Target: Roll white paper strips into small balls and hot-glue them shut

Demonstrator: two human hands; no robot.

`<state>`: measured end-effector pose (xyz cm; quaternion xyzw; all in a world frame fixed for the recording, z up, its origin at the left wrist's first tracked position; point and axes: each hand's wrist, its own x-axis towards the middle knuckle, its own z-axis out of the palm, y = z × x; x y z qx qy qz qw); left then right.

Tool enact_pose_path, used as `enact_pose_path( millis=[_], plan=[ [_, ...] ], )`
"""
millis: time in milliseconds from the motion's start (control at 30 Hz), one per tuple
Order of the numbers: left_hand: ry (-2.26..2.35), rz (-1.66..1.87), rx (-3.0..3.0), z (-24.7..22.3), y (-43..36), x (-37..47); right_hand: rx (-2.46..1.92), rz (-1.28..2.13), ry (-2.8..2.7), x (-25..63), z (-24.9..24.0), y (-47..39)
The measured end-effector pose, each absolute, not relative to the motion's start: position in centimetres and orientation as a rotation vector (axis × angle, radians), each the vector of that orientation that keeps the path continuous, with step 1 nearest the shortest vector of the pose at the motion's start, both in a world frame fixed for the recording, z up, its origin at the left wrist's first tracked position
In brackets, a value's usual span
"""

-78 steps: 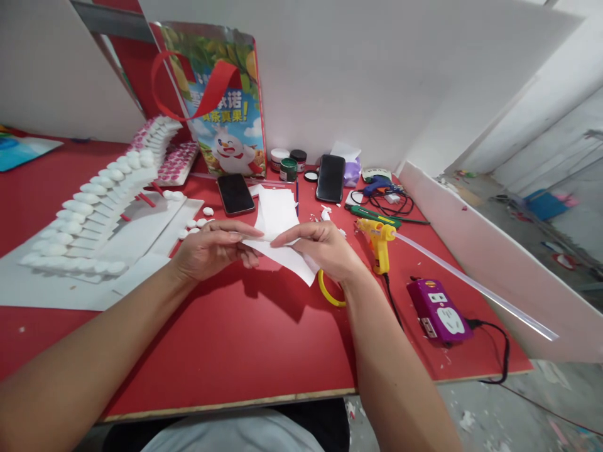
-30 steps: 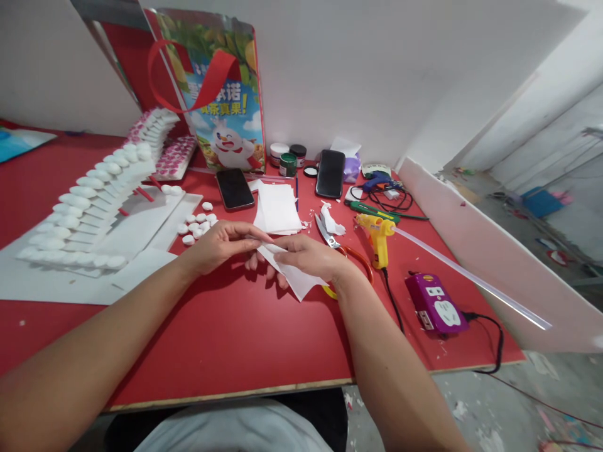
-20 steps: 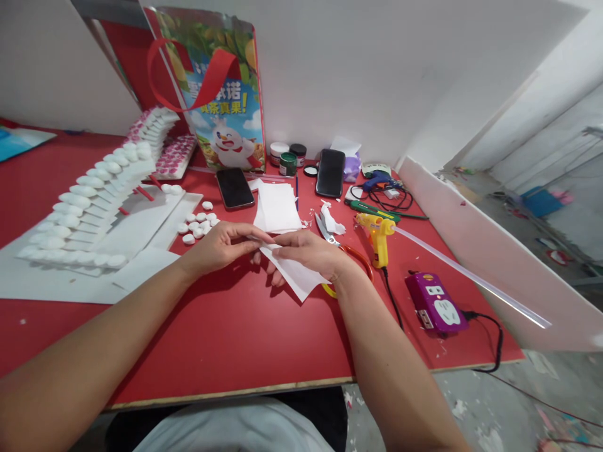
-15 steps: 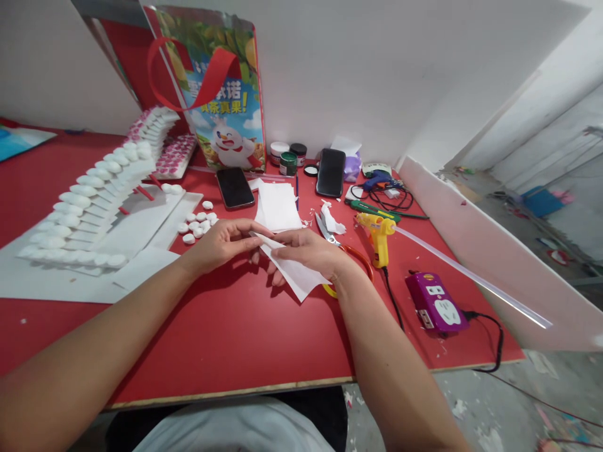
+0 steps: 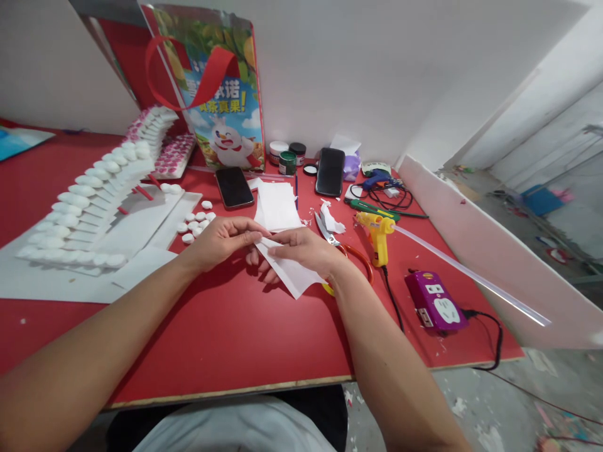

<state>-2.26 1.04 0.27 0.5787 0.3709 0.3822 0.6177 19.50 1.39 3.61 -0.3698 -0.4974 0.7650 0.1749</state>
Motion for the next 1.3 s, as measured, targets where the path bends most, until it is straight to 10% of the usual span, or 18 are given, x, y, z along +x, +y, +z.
enact_pose_path(
  millis=[1300],
  plan=[
    [1.013, 0.885, 1.508, 0.1, 1.0, -2.0, -1.153, 2.01, -1.257, 18.9, 2.5, 1.5]
  ],
)
